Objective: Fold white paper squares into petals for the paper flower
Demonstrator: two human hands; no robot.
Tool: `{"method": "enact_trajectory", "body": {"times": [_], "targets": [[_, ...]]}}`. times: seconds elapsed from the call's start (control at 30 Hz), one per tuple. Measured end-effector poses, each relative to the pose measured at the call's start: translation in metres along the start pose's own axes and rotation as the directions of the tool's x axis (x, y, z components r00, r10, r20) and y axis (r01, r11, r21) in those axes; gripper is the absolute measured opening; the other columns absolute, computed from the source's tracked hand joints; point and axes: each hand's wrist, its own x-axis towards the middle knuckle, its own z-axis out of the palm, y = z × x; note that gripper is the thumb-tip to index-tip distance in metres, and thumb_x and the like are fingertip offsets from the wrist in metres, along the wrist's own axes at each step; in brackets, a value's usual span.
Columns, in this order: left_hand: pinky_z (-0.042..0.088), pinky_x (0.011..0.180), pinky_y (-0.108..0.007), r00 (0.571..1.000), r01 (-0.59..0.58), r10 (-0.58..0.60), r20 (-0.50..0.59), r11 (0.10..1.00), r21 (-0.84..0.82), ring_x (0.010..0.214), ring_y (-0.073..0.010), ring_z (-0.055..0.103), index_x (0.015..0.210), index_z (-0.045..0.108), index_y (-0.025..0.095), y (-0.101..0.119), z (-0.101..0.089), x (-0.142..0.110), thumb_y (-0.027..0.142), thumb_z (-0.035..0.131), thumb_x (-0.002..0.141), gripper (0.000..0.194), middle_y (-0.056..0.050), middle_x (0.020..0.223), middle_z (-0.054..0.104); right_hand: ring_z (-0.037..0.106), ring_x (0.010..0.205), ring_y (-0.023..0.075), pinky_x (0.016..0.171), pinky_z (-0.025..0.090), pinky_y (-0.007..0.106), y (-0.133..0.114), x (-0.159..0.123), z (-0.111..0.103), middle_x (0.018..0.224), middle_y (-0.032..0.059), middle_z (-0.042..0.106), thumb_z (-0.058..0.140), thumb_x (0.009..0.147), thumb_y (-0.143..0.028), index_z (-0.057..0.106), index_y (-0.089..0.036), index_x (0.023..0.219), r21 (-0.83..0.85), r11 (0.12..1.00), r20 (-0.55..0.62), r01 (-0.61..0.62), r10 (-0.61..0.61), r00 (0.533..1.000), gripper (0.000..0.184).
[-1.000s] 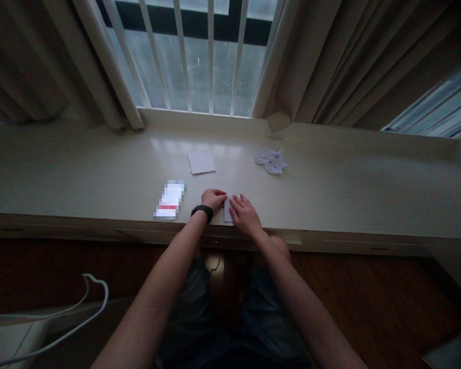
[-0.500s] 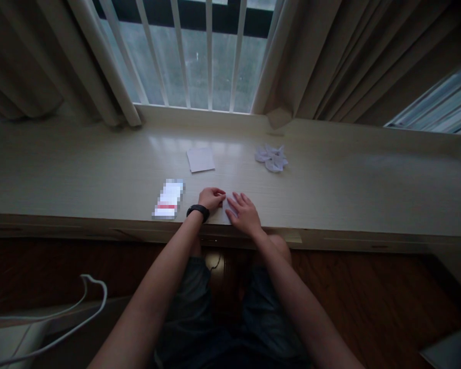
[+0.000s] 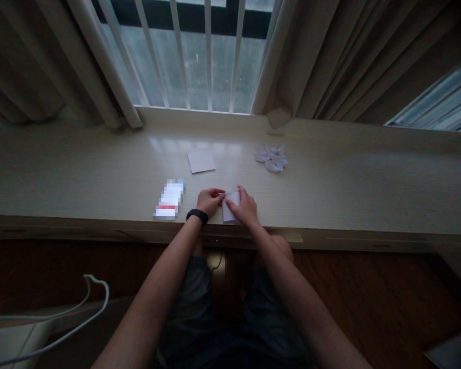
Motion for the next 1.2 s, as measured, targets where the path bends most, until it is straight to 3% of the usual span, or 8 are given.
{"method": "enact_trajectory", "body": {"times": [0.1, 0.23, 0.37, 0.47, 0.53, 0.73, 0.9, 1.2], "targets": [[0.053, 0.056, -0.028, 1.000, 0.001, 0.000, -0.030, 1.000, 0.013, 0.060, -0.0144, 0.062, 0.085, 0.071, 0.012, 0.000, 0.001, 0.001, 0.028, 0.079, 0.062, 0.029, -0.005, 0.071, 0.069, 0.046, 0.123, 0.0348, 0.103, 0.035, 0.051, -0.003, -0.010, 0.001, 0.137, 0.0159, 0.050, 0.067, 0.074, -0.045, 0.033, -0.017, 0.145, -0.089, 0.993, 0.019, 0.074, -0.073, 0.997, 0.084], [0.054, 0.057, -0.029, 0.998, 0.005, -0.006, -0.065, 1.000, -0.010, 0.060, -0.0144, 0.062, 0.085, 0.071, 0.012, 0.000, 0.003, 0.002, 0.027, 0.079, 0.063, 0.028, -0.005, 0.070, 0.068, 0.039, 0.129, 0.0339, 0.107, 0.031, 0.050, 0.004, -0.020, -0.007, 0.143, 0.0148, 0.042, 0.076, 0.063, -0.040, 0.015, -0.020, 0.151, -0.027, 0.975, 0.103, 0.219, -0.215, 0.971, 0.109], [0.055, 0.061, -0.030, 0.996, 0.000, -0.006, -0.091, 0.998, -0.065, 0.064, -0.0148, 0.063, 0.088, 0.071, 0.012, -0.002, 0.001, 0.005, 0.031, 0.080, 0.061, 0.034, -0.006, 0.073, 0.069, 0.041, 0.130, 0.0341, 0.107, 0.033, 0.051, 0.014, -0.015, -0.015, 0.145, 0.0153, 0.040, 0.080, 0.058, -0.045, 0.011, -0.023, 0.152, 0.262, 0.951, 0.180, 0.166, -0.217, 0.959, 0.119], [0.055, 0.064, -0.031, 0.996, 0.002, -0.010, -0.086, 0.995, -0.095, 0.065, -0.0150, 0.063, 0.089, 0.070, 0.012, -0.004, 0.000, 0.006, 0.035, 0.082, 0.060, 0.039, -0.006, 0.075, 0.069, 0.047, 0.126, 0.0312, 0.103, 0.039, 0.047, 0.017, -0.005, -0.016, 0.140, 0.0167, 0.046, 0.078, 0.061, -0.053, 0.009, -0.020, 0.151, 0.553, 0.833, 0.209, 0.030, -0.173, 0.962, 0.118], [0.055, 0.065, -0.032, 0.997, -0.002, -0.007, -0.071, 0.993, -0.117, 0.067, -0.0157, 0.064, 0.089, 0.070, 0.012, -0.005, -0.001, 0.005, 0.036, 0.083, 0.058, 0.041, -0.006, 0.076, 0.069, 0.055, 0.117, 0.0288, 0.099, 0.043, 0.045, 0.017, 0.002, -0.013, 0.131, 0.0167, 0.055, 0.074, 0.066, -0.056, 0.012, -0.018, 0.151, 0.630, 0.775, 0.200, -0.048, -0.102, 0.974, 0.112], [0.055, 0.067, -0.032, 0.999, 0.018, -0.022, -0.030, 0.992, -0.125, 0.069, -0.0158, 0.064, 0.092, 0.070, 0.012, -0.003, -0.003, 0.003, 0.039, 0.084, 0.056, 0.046, -0.006, 0.077, 0.070, 0.066, 0.087, 0.0243, 0.080, 0.052, 0.039, 0.010, 0.023, 0.000, 0.102, 0.0129, 0.070, 0.065, 0.073, -0.056, 0.052, -0.015, 0.129, 0.541, 0.813, 0.076, -0.213, 0.206, 0.976, 0.070], [0.056, 0.069, -0.031, 1.000, 0.000, 0.000, -0.006, 0.994, -0.111, 0.069, -0.0151, 0.065, 0.092, 0.071, 0.011, -0.002, -0.004, 0.002, 0.041, 0.084, 0.056, 0.048, -0.006, 0.076, 0.071, 0.063, 0.066, 0.0197, 0.059, 0.050, 0.030, 0.007, 0.026, 0.005, 0.082, 0.0096, 0.071, 0.078, 0.058, -0.045, 0.069, -0.011, 0.087, 0.645, 0.678, 0.315, -0.354, 0.186, 0.931, 0.046], [0.056, 0.065, -0.031, 0.999, -0.008, 0.011, 0.048, 0.999, -0.048, 0.068, -0.0164, 0.066, 0.103, 0.070, 0.012, 0.005, -0.007, -0.006, 0.038, 0.085, 0.057, 0.055, -0.007, 0.076, 0.071, 0.062, 0.064, 0.0182, 0.056, 0.048, 0.028, 0.006, 0.022, 0.001, 0.079, 0.0084, 0.071, 0.082, 0.052, -0.042, 0.070, -0.010, 0.081, 0.686, 0.636, 0.310, -0.352, 0.182, 0.933, 0.045]]}}
